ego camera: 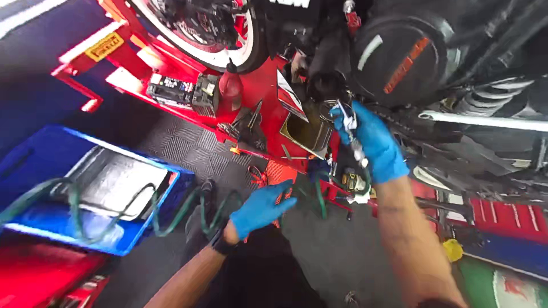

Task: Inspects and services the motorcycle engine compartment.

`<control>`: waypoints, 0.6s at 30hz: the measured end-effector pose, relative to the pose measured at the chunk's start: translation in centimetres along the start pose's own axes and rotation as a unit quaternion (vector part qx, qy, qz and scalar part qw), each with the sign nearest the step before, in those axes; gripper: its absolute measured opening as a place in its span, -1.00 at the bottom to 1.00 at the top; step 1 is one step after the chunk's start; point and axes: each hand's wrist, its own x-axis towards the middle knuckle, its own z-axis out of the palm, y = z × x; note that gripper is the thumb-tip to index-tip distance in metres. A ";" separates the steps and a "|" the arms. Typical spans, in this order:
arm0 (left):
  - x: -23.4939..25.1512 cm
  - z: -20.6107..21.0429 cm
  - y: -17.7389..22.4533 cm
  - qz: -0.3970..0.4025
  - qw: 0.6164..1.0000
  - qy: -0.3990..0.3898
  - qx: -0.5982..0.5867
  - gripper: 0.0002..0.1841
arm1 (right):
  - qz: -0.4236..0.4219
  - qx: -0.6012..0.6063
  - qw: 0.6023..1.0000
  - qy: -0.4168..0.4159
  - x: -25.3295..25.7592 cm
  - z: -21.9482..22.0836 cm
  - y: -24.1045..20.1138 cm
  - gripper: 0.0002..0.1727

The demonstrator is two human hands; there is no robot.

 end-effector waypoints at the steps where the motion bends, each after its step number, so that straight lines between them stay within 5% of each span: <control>1: 1.0 1.9 1.9 0.010 1.000 -0.005 -0.017 -0.32 | 0.012 -0.029 0.999 -0.010 0.5 -1.1 -1.3 -0.38; 6: 3.6 6.1 6.7 0.014 1.000 -0.006 -0.025 -0.45 | 0.060 -0.073 0.995 -0.006 4.5 -2.6 -2.7 -0.40; 18: 1.5 2.5 5.9 -0.005 0.999 0.032 -0.005 -0.53 | 0.060 0.018 0.997 0.037 8.8 -0.4 -1.6 -0.43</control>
